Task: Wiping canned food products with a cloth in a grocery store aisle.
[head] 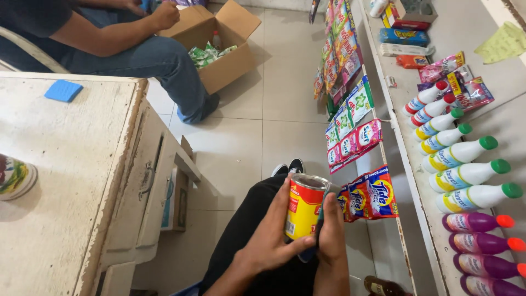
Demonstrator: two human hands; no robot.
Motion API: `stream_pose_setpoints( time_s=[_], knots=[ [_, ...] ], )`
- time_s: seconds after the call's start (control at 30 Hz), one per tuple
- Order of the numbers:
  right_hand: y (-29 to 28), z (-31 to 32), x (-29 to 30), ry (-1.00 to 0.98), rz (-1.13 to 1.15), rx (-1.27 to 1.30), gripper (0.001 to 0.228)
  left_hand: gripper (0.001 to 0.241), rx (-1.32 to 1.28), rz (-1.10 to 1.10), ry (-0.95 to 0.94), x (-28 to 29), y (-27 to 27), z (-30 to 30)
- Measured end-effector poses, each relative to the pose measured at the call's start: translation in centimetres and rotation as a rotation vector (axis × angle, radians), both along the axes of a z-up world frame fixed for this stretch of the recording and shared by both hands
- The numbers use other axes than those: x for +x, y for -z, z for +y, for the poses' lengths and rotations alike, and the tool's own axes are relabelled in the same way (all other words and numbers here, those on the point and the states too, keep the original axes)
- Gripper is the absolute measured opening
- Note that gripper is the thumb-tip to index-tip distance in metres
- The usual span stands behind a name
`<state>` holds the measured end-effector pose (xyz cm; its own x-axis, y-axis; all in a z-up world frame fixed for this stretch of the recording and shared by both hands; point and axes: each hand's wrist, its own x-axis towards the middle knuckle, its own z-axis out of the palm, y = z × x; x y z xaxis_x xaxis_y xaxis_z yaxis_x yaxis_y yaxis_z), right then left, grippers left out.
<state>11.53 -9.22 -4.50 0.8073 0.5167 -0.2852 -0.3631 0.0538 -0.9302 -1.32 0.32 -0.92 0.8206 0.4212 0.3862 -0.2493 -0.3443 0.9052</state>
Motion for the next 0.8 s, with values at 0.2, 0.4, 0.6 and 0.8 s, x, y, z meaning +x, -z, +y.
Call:
stream_pose_setpoints(
  time_s=[0.2,0.4,0.6,0.8],
  knots=[
    [-0.1,1.4,-1.5,-0.079,0.267,0.157,0.069,0.114,-0.033,0.057,-0.024,-1.7,0.5,0.8],
    [-1.7,1.7,-2.0,-0.153,-0.035,0.047,0.058,0.105,0.178,0.149,-0.173,-1.1,0.4,0.3],
    [-2.3,-0.3,0.2,-0.129,-0.067,0.149,0.071,0.109,0.232,0.102,-0.026,0.2,0.0,-0.7],
    [0.9,-3.1,2.2,-0.085,0.322,0.439,0.072,0.131,0.244,0.005,0.058,1.4,0.5,-0.4]
  ],
)
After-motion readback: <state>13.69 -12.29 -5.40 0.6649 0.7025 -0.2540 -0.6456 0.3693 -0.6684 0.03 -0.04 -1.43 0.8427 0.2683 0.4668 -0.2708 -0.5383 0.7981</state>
